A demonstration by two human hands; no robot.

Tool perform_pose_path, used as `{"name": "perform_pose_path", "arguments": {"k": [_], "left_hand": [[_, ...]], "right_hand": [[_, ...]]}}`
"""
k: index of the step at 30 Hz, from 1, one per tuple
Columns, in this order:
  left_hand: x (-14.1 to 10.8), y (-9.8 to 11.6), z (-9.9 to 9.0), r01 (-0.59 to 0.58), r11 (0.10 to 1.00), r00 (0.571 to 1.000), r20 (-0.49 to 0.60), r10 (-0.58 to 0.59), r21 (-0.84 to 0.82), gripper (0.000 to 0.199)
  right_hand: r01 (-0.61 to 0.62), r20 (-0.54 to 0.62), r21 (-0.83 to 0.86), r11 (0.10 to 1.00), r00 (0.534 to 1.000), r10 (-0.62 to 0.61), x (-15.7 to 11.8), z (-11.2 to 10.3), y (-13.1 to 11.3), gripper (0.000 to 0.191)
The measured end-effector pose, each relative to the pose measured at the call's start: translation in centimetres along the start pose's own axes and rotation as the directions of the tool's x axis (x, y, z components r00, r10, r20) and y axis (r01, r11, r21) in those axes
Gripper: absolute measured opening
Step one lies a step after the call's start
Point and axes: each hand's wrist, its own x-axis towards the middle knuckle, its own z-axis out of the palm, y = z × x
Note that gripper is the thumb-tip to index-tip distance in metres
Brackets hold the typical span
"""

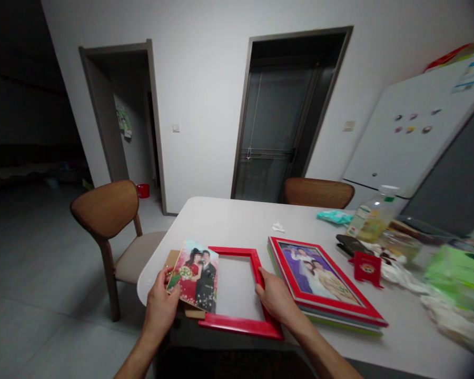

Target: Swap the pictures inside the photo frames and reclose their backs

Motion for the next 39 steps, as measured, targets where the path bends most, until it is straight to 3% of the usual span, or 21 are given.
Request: {"name": "perform_pose_path", "arguments": {"k": [5, 10, 12, 15, 19, 21, 23, 26, 29, 32, 35, 37, 39], "left_hand": [[-1.3, -1.8, 0.2, -0.021, 0.976, 0.993, 0.116, -0.005, 0.218, 0.033], [-1.5, -1.8, 0.4, -0.154, 0.889, 0.976, 0.204, 0.07, 0.431, 0.032], [-1.5, -1.9, 0.4, -0.19, 0.866, 0.971, 0.218, 0.096, 0.462, 0.03], [-1.3, -1.9, 0.3, -0.216, 0.835, 0.967, 0.228, 0.112, 0.506, 0.028], [-1.3, -1.3, 0.3, -0.254, 0.791, 0.964, 0.215, 0.157, 0.557, 0.032], [-1.5, -0.8, 0.6, -0.313, 0.796, 0.945, 0.249, 0.21, 0.517, 0.039], [-1.9, -0.3, 1.4, -0.412, 0.806, 0.9, 0.327, 0.287, 0.425, 0.048], [-2.3, 0.5, 3.1, -0.535, 0.792, 0.82, 0.405, 0.404, 0.295, 0.061], [-2.0, 1.7, 4.3, -0.562, 0.805, 0.81, 0.325, 0.489, 0.19, 0.059], [-1.3, 3.2, 4.5, -0.479, 0.878, 0.867, 0.16, 0.472, 0.004, 0.047], [-1.1, 4.6, 4.5, -0.201, 0.947, 0.977, 0.02, 0.212, -0.25, 0.031], [-1.4, 5.0, 4.9, -0.02, 0.897, 1.0, -0.003, 0.021, -0.441, 0.032], [-1.8, 5.1, 5.6, 0.098, 0.803, 0.995, 0.05, -0.084, -0.588, 0.035]], "right_hand": [[0.02, 0.033, -0.123, 0.992, 0.999, -0.016, -0.1, 0.9, 0.3, 0.032], [0.074, -0.01, -0.132, 0.989, 0.997, -0.076, 0.0, 1.1, 0.5, 0.032], [0.109, -0.072, -0.054, 0.993, 0.991, -0.113, -0.1, 1.1, -0.2, 0.036], [0.136, -0.08, 0.221, 0.966, 0.989, -0.121, -0.1, 1.5, -2.0, 0.042], [-0.024, 0.088, 0.636, 0.771, 0.995, -0.041, 0.5, 3.6, -4.5, 0.051], [-0.121, 0.164, 0.776, 0.619, 0.986, -0.013, 0.9, 4.6, -5.5, 0.056], [-0.18, 0.198, 0.88, 0.441, 0.98, 0.004, 1.2, 4.9, -6.5, 0.06], [-0.162, 0.158, 0.958, 0.235, 0.987, 0.034, 1.1, 3.2, -8.3, 0.063], [-0.07, 0.066, 0.984, 0.164, 0.997, 0.03, 0.4, 0.1, -10.1, 0.067], [0.012, -0.009, 0.987, 0.161, 1.0, -0.022, -0.1, -1.7, -10.6, 0.067], [-0.075, 0.063, 0.959, 0.273, 0.997, 0.054, -0.4, -1.1, -9.3, 0.058], [-0.253, 0.216, 0.93, 0.267, 0.963, 0.162, -0.4, 0.1, -8.0, 0.055], [-0.342, 0.316, 0.929, 0.143, 0.932, 0.176, -0.4, 1.1, -6.8, 0.052]]}}
